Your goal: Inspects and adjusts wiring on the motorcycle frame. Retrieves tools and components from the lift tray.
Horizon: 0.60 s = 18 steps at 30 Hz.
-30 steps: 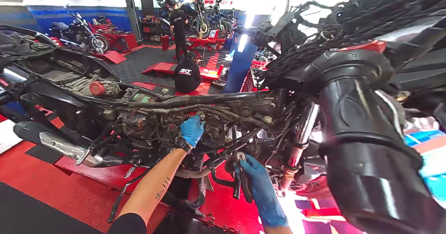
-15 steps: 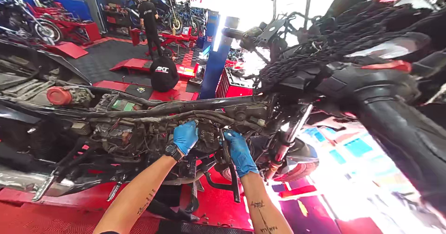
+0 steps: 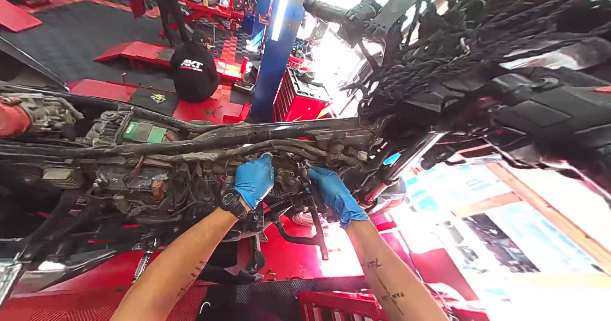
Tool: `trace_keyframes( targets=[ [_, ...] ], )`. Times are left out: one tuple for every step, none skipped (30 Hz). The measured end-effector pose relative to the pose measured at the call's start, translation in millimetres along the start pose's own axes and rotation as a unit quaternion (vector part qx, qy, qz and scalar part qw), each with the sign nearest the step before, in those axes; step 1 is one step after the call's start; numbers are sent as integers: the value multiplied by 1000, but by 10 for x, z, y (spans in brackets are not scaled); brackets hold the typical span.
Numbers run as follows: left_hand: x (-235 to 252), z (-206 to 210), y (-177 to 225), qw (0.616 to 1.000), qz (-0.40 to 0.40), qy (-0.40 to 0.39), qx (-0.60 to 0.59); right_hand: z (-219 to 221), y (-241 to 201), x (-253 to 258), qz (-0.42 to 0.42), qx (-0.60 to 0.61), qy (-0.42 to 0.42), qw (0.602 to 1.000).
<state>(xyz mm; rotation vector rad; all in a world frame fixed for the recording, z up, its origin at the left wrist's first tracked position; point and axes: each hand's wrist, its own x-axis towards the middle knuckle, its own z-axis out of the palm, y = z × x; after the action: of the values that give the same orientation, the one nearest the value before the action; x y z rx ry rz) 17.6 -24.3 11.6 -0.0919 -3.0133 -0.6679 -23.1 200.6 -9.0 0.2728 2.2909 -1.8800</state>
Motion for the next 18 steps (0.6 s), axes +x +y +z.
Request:
trace_keyframes(
  targets=[
    [10,-4,2,1000,-1,-2,-1,-5,-13,-8,-16,-48,-12,999],
    [16,-8,5,1000,-1,-5,-2,-8,-29,-9,-34,-109,-21,993],
    [19,-10,4,1000,0,-8,-5,-14,-55,7,-51,-182,-24,982],
    [21,-11,-3,1000,4,-9,-4,-24,-100,30,-61,-260,-29,963],
    [18,-9,-14,1000,9,-10,-3,-35,-145,54,-66,-327,-37,942],
    [14,-14,-23,1000,12,-12,-3,-43,-187,81,-72,-381,-47,921],
    [14,-17,-30,1000,15,-12,-5,-44,-225,108,-79,-419,-55,903],
    [14,-15,-35,1000,16,-14,-8,-37,-262,121,-79,-445,-57,890],
    [13,-8,-39,1000,18,-14,-11,-21,-293,122,-73,-455,-52,886],
    [14,-3,-39,1000,18,-14,-14,12,-323,106,-58,-446,-37,892],
    [18,1,-41,1000,19,-12,-16,61,-344,86,-36,-422,-13,906],
    [17,5,-45,1000,20,-12,-17,112,-356,72,-10,-399,10,917],
    [17,9,-50,1000,22,-13,-16,156,-361,60,7,-398,28,917],
    [19,21,-55,1000,24,-9,-16,180,-367,46,10,-414,34,910],
    [22,32,-59,1000,25,-8,-17,184,-379,35,3,-438,28,899],
    [24,44,-64,1000,27,-3,-16,170,-388,33,-7,-464,16,886],
    [25,53,-67,999,29,-1,-14,154,-395,30,-19,-487,2,873],
    [32,59,-70,999,31,2,-12,146,-405,26,-32,-506,-6,862]
  ],
)
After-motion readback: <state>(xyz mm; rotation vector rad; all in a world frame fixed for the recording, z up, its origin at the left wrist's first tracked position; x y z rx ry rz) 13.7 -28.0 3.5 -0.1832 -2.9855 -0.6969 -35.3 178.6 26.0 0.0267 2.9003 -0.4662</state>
